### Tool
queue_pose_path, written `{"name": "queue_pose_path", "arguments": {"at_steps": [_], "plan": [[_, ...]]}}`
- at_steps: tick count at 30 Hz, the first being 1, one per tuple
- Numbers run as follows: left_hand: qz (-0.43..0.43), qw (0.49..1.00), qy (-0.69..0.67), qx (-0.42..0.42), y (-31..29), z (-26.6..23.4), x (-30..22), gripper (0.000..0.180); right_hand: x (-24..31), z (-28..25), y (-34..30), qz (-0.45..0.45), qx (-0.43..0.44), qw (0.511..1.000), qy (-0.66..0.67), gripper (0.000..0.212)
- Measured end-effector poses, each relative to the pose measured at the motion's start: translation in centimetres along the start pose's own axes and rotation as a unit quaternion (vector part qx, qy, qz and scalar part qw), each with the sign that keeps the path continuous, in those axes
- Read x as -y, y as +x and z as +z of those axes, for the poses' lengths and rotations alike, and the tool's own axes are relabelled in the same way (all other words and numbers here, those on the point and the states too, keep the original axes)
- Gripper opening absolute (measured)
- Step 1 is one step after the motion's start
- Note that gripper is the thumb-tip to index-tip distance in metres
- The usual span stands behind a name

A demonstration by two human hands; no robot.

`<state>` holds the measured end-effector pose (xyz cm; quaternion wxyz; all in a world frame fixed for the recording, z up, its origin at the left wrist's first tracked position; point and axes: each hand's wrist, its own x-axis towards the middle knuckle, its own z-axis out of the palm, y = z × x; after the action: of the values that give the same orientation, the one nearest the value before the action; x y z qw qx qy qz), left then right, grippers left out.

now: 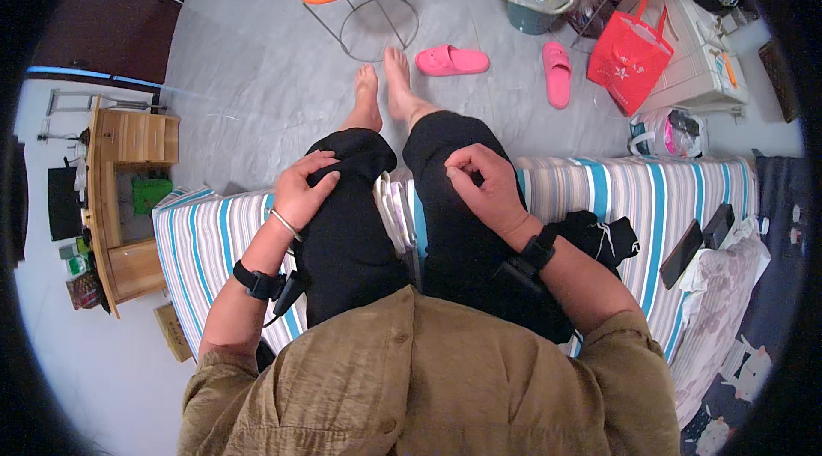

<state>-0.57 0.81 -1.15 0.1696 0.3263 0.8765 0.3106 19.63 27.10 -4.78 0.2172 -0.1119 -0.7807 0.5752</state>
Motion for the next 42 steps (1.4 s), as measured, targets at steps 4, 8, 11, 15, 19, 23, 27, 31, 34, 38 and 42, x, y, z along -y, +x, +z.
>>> {"name": "queue_pose_path", "arguments": {"at_steps": [4, 8, 11, 15, 19, 23, 27, 31, 34, 38, 42], "plan": [[0.01, 1.0, 0.014, -0.019, -1.2, -0.1, 0.0, 0.028, 1.0, 1.0, 0.1, 0.034, 0.007, 0.999, 0.007, 0.007], [0.021, 0.998, 0.035, -0.048, -2.4, -0.1, -0.3, 0.028, 1.7, 2.0, 0.3, 0.007, 0.03, 1.0, -0.002, 0.007], [0.025, 0.996, 0.041, -0.069, -3.0, -0.1, 0.0, 0.028, 2.3, 2.0, 0.0, 0.023, 0.015, 0.999, -0.029, 0.006], [0.01, 0.996, 0.052, -0.066, -3.7, -0.3, 0.2, 0.03, 3.7, 2.1, -0.9, 0.002, 0.002, 0.999, -0.053, 0.006], [-0.002, 0.996, 0.059, -0.064, -4.3, 0.1, -0.6, 0.031, 5.9, 2.4, -2.1, -0.011, -0.005, 0.999, -0.041, 0.005], [-0.013, 0.994, 0.084, -0.074, -5.4, 0.1, -1.0, 0.031, 7.6, 2.6, -3.5, -0.026, 0.019, 0.999, -0.022, 0.006], [-0.016, 0.992, 0.087, -0.091, -6.4, 0.2, -1.3, 0.032, 8.2, 3.2, -5.5, -0.026, 0.039, 0.999, 0.009, 0.008], [-0.023, 0.991, 0.099, -0.086, -7.0, 0.3, -2.2, 0.033, 7.7, 3.4, -7.8, -0.006, 0.046, 0.998, 0.035, 0.007], [-0.009, 0.99, 0.098, -0.102, -7.5, 0.6, -2.1, 0.032, 7.9, 3.1, -9.9, 0.056, 0.069, 0.994, 0.066, 0.007], [0.016, 0.989, 0.099, -0.112, -7.6, 0.7, -2.6, 0.032, 8.0, 2.3, -12.1, 0.089, 0.065, 0.99, 0.088, 0.006], [0.032, 0.989, 0.1, -0.102, -7.6, 0.9, -3.4, 0.033, 6.8, 1.5, -13.0, 0.127, 0.037, 0.983, 0.127, 0.006]]}}
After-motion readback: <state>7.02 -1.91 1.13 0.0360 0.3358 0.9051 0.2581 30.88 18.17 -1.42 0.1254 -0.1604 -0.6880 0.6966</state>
